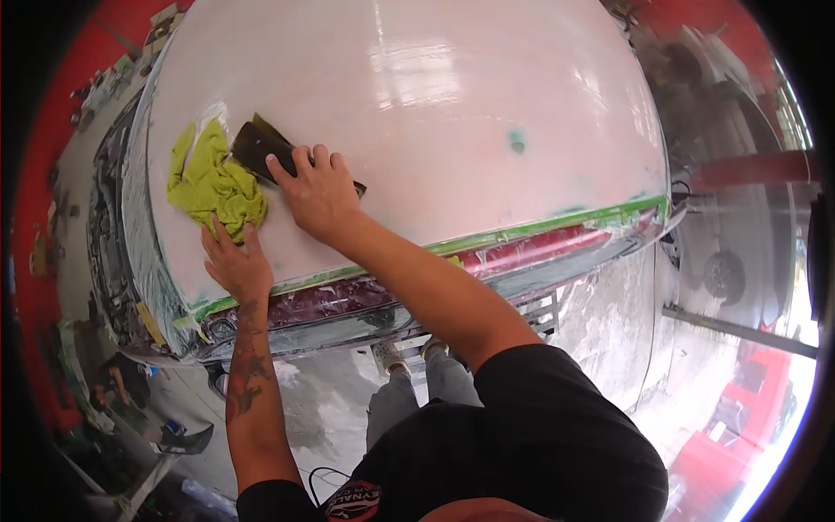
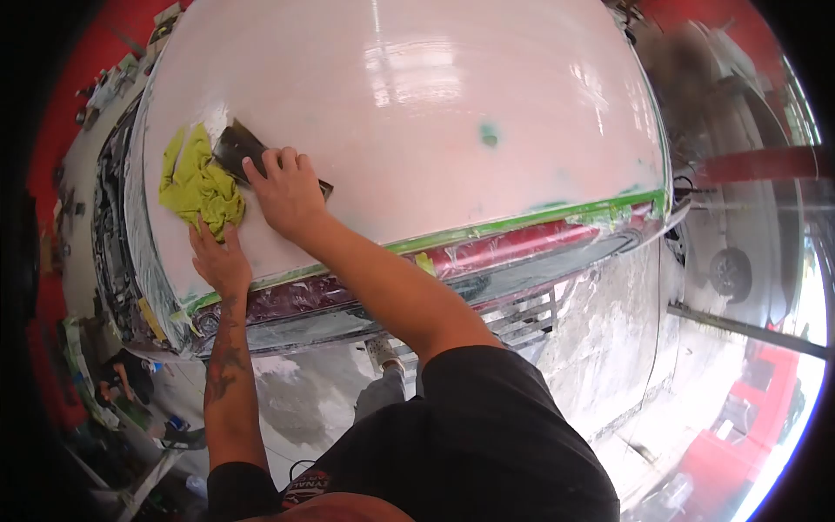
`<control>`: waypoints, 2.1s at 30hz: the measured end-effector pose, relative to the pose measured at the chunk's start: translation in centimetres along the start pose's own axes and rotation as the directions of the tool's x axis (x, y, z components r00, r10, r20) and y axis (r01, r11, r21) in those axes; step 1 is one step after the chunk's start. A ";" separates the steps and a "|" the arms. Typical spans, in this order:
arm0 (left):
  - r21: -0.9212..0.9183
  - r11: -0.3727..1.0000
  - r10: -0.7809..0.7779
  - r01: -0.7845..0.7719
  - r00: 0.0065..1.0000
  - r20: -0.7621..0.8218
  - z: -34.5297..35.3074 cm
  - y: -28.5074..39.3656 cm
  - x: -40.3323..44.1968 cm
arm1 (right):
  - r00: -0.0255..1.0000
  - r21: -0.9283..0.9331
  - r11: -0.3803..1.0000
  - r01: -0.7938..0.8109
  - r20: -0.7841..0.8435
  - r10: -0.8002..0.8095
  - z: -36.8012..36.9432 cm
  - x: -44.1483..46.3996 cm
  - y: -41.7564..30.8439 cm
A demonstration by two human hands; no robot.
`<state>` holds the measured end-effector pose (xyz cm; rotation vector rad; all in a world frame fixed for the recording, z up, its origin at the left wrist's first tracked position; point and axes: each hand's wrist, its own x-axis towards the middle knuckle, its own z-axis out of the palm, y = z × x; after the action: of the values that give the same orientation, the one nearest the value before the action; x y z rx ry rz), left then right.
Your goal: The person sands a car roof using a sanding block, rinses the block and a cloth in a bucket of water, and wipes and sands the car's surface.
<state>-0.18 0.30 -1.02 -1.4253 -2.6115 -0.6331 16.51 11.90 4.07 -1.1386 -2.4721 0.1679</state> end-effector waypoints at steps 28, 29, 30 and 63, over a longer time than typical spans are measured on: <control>0.005 1.000 -0.005 0.004 1.000 0.020 0.4 -1.3 0.3 | 0.903 -0.159 0.894 -0.420 -0.169 0.394 -7.8 -8.5 11.4; 0.002 1.000 -0.005 0.005 1.000 0.022 0.6 -1.5 0.2 | 0.868 -0.247 0.835 -0.493 -0.214 0.449 -9.7 -10.3 16.1; 0.007 1.000 -0.014 0.013 1.000 0.023 0.7 -1.9 0.4 | 0.821 -0.333 0.751 -0.570 -0.254 0.511 -11.3 -12.4 21.1; -0.137 0.989 0.056 -0.060 0.998 -0.026 0.3 -3.2 0.9 | 0.919 -0.236 0.905 -0.353 -0.271 0.288 -20.5 -22.8 40.7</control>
<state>-3.27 -0.42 -2.07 -1.5160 -2.5432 -0.8309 66.71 20.38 4.27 -1.5888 -2.1325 -0.2198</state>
